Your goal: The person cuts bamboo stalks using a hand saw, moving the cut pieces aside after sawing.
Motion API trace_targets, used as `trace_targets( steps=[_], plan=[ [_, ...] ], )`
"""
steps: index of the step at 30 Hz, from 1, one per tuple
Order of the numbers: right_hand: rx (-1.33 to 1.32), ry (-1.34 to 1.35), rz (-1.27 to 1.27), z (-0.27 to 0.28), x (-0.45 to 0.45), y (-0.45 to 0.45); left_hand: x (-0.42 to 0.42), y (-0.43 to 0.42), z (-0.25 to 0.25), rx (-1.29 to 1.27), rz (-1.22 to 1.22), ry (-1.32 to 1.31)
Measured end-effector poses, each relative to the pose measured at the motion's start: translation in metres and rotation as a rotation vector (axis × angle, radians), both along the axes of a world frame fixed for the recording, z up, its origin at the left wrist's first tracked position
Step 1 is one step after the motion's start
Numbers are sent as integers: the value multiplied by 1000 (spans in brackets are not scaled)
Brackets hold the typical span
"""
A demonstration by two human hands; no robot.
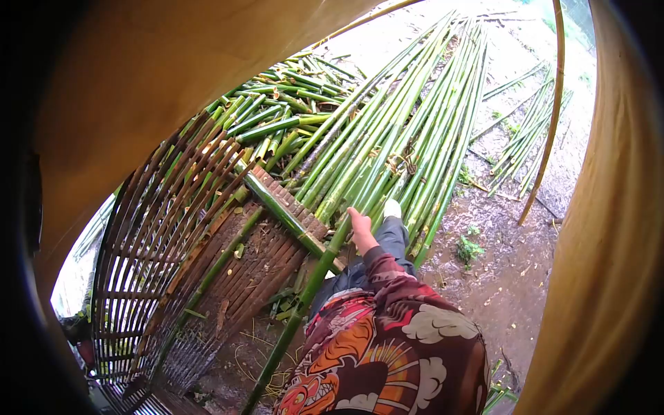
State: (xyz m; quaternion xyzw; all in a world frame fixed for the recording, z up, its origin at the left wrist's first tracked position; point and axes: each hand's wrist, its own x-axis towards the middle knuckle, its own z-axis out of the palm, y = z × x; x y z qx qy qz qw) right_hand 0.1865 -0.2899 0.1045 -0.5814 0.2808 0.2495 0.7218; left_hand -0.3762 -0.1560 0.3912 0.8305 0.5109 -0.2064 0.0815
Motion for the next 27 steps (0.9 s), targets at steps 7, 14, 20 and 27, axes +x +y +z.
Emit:
trace_targets(
  steps=[7,14,20,27],
  plan=[
    [81,41,4,75,-14,-38,42,3,-66,48,-57,-91],
    [195,-16,-56,132,-17,-59,75,9,-95,42,-152,-152],
    [109,-152,-154,154,30,-116,86,17,-107,43,-171,-168],
    [92,-109,-242,107,19,-166,83,37,-114,25,-174,-114]
  ],
)
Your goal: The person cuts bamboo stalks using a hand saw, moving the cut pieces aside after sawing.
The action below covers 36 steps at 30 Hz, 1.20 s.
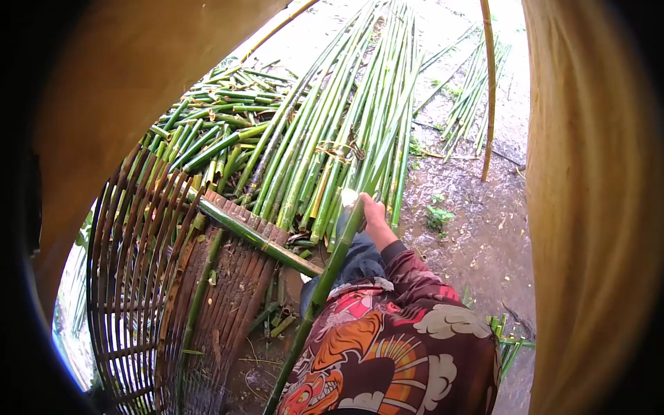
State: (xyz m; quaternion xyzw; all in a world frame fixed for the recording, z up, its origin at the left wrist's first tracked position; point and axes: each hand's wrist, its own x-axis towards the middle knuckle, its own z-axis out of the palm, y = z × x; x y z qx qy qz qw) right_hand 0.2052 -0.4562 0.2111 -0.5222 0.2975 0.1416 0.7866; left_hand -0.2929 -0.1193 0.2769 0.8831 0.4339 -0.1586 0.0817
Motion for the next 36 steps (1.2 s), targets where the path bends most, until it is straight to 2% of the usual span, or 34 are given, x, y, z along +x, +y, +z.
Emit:
trace_targets(
  steps=[5,8,10,12,13,14,15,16,17,18,20,21,22,23,24,25,27,29,32,33,36],
  plan=[
    [-73,21,-38,-13,13,-25,-19,24,8,-28,23,145],
    [-48,22,-78,-20,59,-46,-30,48,7,-44,40,303],
    [-189,-9,-213,-43,118,-82,-24,62,-1,-57,11,424],
    [118,-105,-538,-68,164,-136,33,72,-31,-79,-87,450],
    [-21,-133,-438,-83,166,-170,88,67,-67,-94,-184,341],
    [-345,-100,-306,-64,149,-184,168,39,-91,-139,-291,146],
    [-438,-115,-250,-61,134,-203,283,-20,-102,-260,-359,-159],
    [-356,-114,-267,-42,116,-209,373,-93,-144,-277,-484,-952],
    [-248,-164,-329,-52,92,-221,456,-194,-117,-455,-568,-749],
    [-137,-213,-389,-63,69,-234,504,-302,-72,-573,-665,-597],
    [-233,-101,-434,-65,16,-244,510,-460,15,-715,-904,-514],
    [-281,-38,-444,-68,-7,-242,482,-436,79,-1153,-1055,-862],
    [-292,15,-454,-74,-27,-235,454,-408,149,-1678,-1269,-1051],
    [-295,60,-457,-77,-43,-228,423,-374,172,-1707,-1327,-929],
    [-295,96,-457,-79,-56,-222,411,-347,180,-1603,-1483,-870],
    [-301,120,-451,-83,-66,-216,406,-329,171,-1410,-1507,-829],
    [-306,149,-432,-88,-78,-203,400,-304,152,-1220,-1515,-784],
    [-306,159,-413,-89,-81,-192,404,-289,136,-1477,-1204,-591],
    [-313,166,-367,-90,-77,-175,407,-281,150,-1490,-1197,-626],
    [-317,162,-347,-92,-73,-169,404,-285,151,-1508,-1185,-743],
    [-341,118,-296,-99,-52,-156,409,-291,150,-1471,-1222,-751]
  ],
)
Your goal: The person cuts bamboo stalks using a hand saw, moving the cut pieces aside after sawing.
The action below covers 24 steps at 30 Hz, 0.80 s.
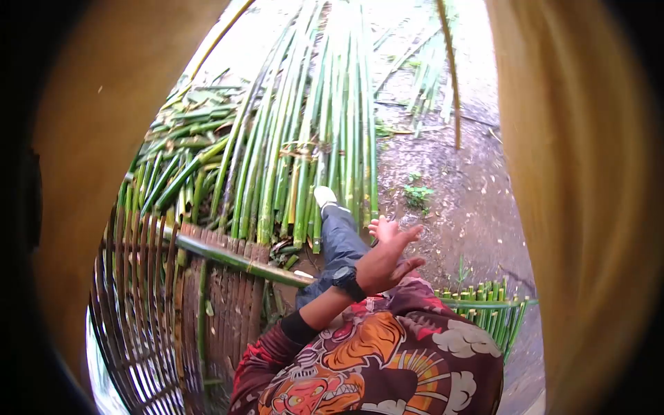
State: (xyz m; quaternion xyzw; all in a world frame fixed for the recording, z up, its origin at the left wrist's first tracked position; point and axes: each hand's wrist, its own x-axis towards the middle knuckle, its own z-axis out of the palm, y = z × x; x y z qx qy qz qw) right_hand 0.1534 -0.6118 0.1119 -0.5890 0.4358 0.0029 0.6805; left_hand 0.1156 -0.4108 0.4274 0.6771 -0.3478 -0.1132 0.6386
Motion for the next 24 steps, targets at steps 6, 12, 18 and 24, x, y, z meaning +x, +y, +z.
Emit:
trace_targets(
  steps=[6,12,18,24],
  plan=[
    [-25,-34,86,2,64,70,40,41,-108,70,303,179],
    [12,-20,214,-82,109,137,106,175,-343,652,849,678],
    [50,123,326,-180,140,165,157,232,-554,991,884,984],
    [215,261,312,-166,173,160,204,255,-764,1390,887,962]
  ],
)
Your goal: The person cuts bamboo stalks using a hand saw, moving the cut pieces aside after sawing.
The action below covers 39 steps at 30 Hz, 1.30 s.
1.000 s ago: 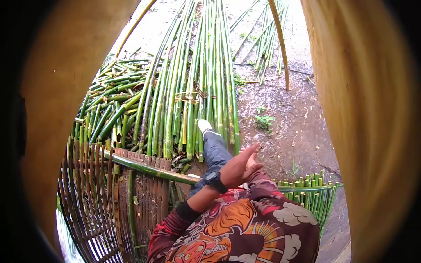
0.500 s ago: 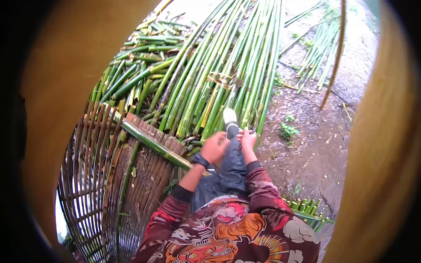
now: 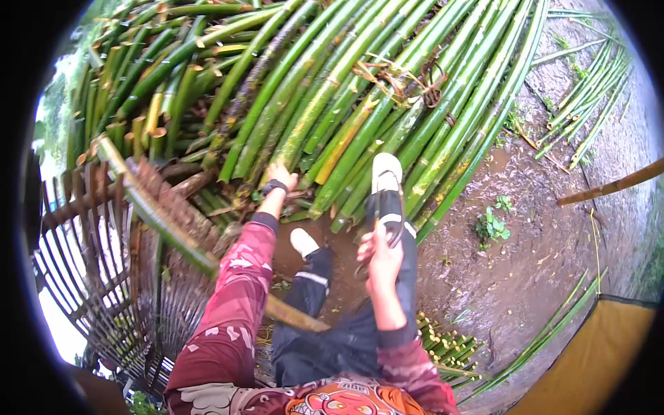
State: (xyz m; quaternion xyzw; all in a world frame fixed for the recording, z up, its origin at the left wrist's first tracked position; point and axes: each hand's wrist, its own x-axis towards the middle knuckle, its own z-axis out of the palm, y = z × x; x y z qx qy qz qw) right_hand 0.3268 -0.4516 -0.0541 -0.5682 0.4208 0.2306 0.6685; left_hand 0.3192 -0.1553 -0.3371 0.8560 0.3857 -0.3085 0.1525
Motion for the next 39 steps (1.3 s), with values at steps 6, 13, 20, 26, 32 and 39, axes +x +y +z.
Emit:
trace_targets(
  steps=[6,13,20,26,32,39],
  plan=[
    [13,102,-80,20,26,-8,12,14,-74,108,37,-47],
    [40,-32,-158,18,24,-5,16,3,24,53,-22,-101],
    [-126,-194,-80,4,-3,5,23,-62,318,-233,-59,-319],
    [-129,-216,8,90,-25,4,-124,17,488,-281,-9,-464],
    [-143,-403,170,130,-43,2,-478,146,564,94,85,-278],
    [-80,-427,266,194,-49,5,-801,246,644,660,594,462]
  ],
)
